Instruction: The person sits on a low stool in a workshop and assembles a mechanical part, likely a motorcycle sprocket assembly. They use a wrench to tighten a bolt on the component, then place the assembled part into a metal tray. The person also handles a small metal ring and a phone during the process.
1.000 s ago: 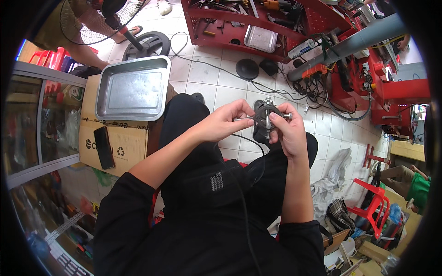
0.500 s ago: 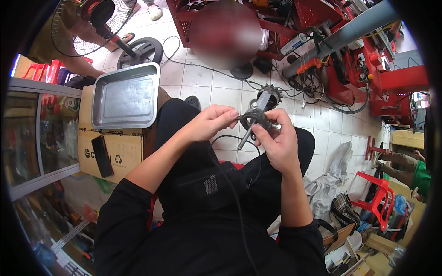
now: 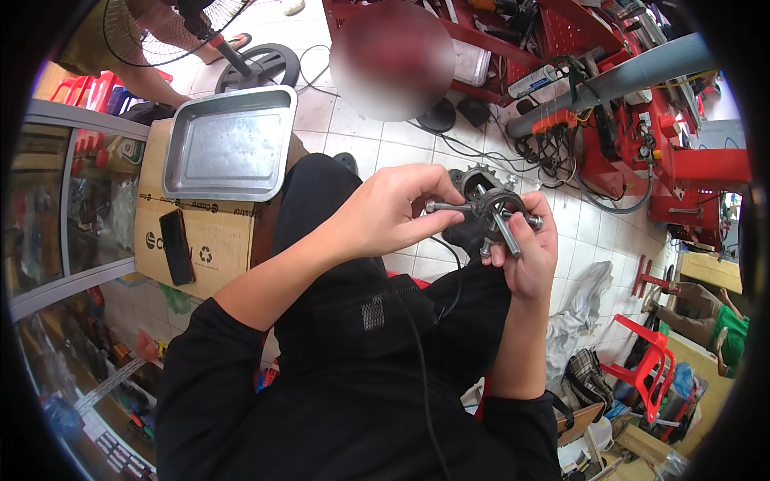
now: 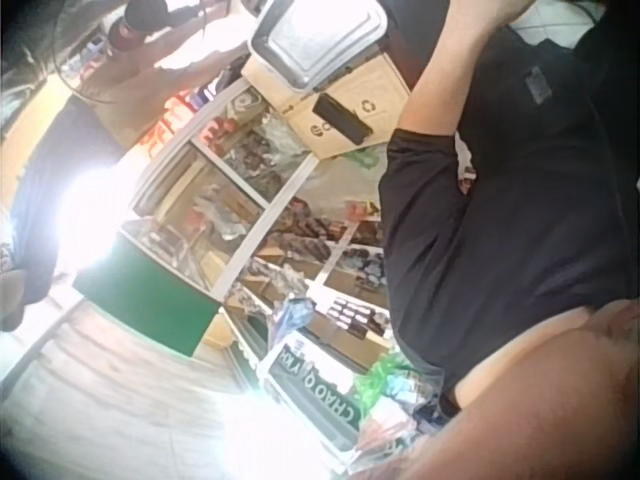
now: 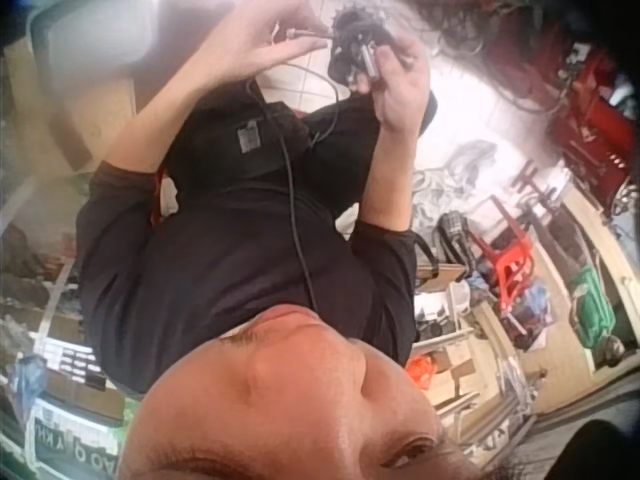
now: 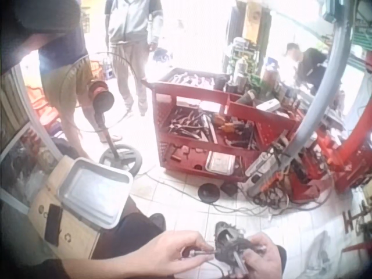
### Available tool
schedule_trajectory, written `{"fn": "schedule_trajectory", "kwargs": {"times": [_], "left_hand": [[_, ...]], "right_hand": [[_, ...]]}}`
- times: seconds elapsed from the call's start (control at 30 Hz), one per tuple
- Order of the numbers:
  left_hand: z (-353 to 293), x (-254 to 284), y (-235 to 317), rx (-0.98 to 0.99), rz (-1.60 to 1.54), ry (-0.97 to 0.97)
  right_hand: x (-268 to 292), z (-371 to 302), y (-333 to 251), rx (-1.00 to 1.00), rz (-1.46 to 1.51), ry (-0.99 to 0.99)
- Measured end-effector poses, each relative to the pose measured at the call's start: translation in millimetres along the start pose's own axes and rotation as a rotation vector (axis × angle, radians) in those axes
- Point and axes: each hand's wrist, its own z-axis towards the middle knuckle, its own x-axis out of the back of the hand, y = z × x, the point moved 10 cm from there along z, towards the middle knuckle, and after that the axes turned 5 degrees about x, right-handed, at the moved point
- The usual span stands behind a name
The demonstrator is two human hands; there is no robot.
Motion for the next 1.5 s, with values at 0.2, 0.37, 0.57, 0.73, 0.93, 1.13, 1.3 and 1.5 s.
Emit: {"fn": "schedule_trajectory", "kwargs": {"times": [0.2,0.37,0.57,0.73,0.93,1.13,1.3,1.5], "left_hand": [[-8,-3,30,-0.214,0.44,0.117],[-8,-3,17,-0.085,0.331,-0.015],[-34,-38,-46,0.693,-0.7,-0.473],[-47,3,-56,0.661,-0.752,-0.254],[-106,194,-117,0.463,0.278,0.397],[-164,276,-165,0.639,0.854,0.648],[-174,279,-170,0.724,1.076,0.626],[-138,212,-18,-0.248,0.833,0.777]], "right_hand": [[0,-5,-7,0.096,0.031,-0.052],[-6,-6,-3,0.05,-0.067,-0.051],[-26,-3,-10,0.072,-0.179,-0.086],[-59,21,4,0.008,-0.23,-0.171],[-148,64,42,-0.047,-0.251,-0.378],[-235,101,99,-0.08,-0.188,-0.594],[-269,99,136,-0.159,-0.182,-0.699],[-270,92,150,-0.361,0.059,-0.648]]}}
